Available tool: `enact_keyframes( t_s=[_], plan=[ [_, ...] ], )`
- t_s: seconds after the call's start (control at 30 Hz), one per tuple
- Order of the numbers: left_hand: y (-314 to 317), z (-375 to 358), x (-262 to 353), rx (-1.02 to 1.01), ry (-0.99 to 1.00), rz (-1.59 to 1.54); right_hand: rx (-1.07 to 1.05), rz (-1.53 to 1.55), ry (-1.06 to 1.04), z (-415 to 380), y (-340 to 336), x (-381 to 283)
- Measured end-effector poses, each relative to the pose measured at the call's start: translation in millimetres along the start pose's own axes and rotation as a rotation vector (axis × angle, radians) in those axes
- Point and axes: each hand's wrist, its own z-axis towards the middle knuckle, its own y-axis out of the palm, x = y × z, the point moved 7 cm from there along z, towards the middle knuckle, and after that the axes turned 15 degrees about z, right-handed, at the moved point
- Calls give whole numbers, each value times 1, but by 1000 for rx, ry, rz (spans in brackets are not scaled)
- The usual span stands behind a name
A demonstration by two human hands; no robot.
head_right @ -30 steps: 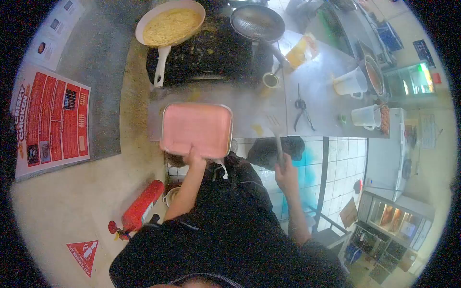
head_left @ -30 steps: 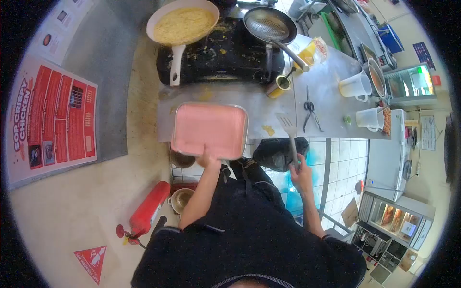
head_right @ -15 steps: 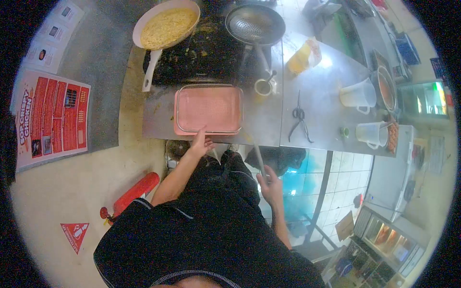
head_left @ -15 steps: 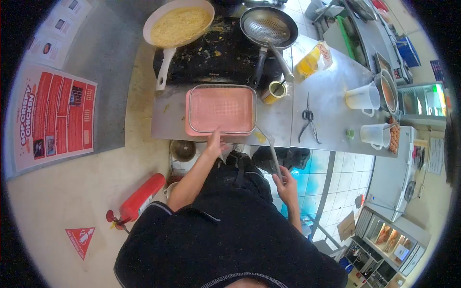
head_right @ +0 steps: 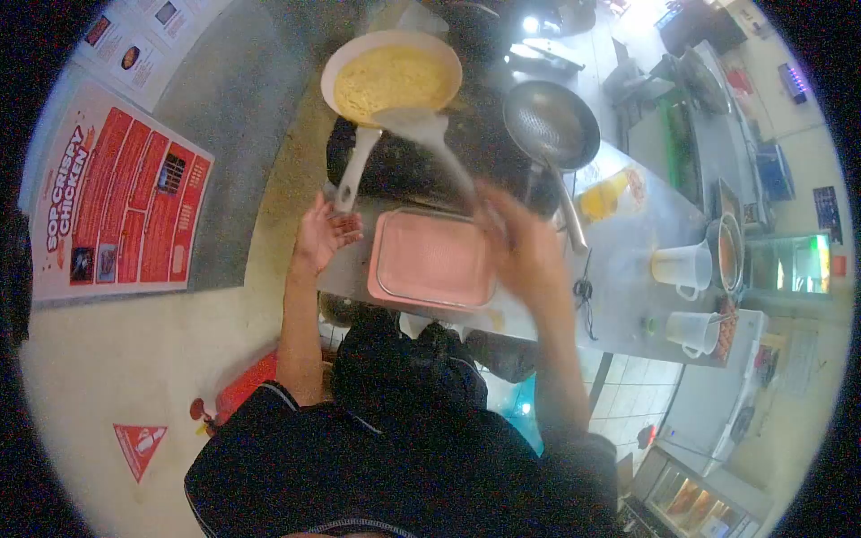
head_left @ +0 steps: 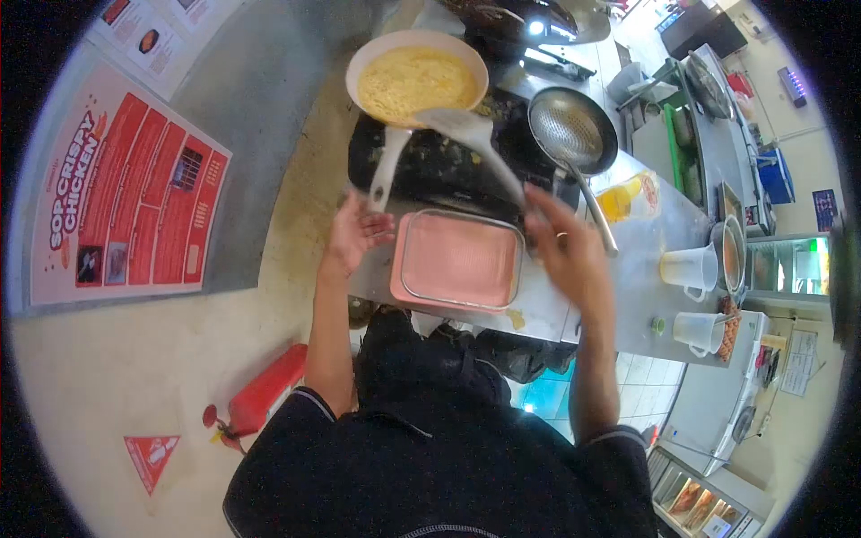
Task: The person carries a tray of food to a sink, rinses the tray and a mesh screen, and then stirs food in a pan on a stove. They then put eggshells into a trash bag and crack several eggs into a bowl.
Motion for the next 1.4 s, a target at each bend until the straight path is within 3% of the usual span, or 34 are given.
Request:
enact_keyframes(
  t_s=[0.03,0.1,0.2,0.3,0.43,0.5,0.63,0.77,0.8,0.9,1.0,1.13,1.23,1.27,1.4],
  plan=[
    [4,11,10,-74,5,38,41,-99,-154,37,3,-13],
    [12,32,24,-222,11,116,-38,-306,56,102,16,-48],
    [11,60,16,-240,-46,202,-198,-635,31,168,51,-52],
    [24,63,27,-282,-75,185,-578,-780,63,186,88,-85],
    [30,70,22,-326,-73,124,-396,-674,144,195,122,-43],
    [32,64,25,-302,-68,142,-248,-629,283,196,134,-15],
    [31,62,28,-291,-117,195,-84,-478,183,213,147,19],
    [30,63,24,-311,-105,170,-159,-487,115,247,154,11],
    [31,63,25,-318,-96,156,-207,-570,16,264,158,39],
    [29,69,19,-327,-50,169,-152,-544,95,291,156,47],
    [30,66,20,-363,-58,141,-167,-583,-95,310,145,30],
    [29,65,23,-336,-76,176,-306,-728,-182,312,117,-28],
    [30,66,19,-323,-68,182,-333,-659,-228,313,90,-42],
    [29,67,18,-322,-61,184,-317,-734,-154,312,84,-45],
    [27,66,20,-281,-59,181,-388,-914,-173,329,61,-4]
  ],
)
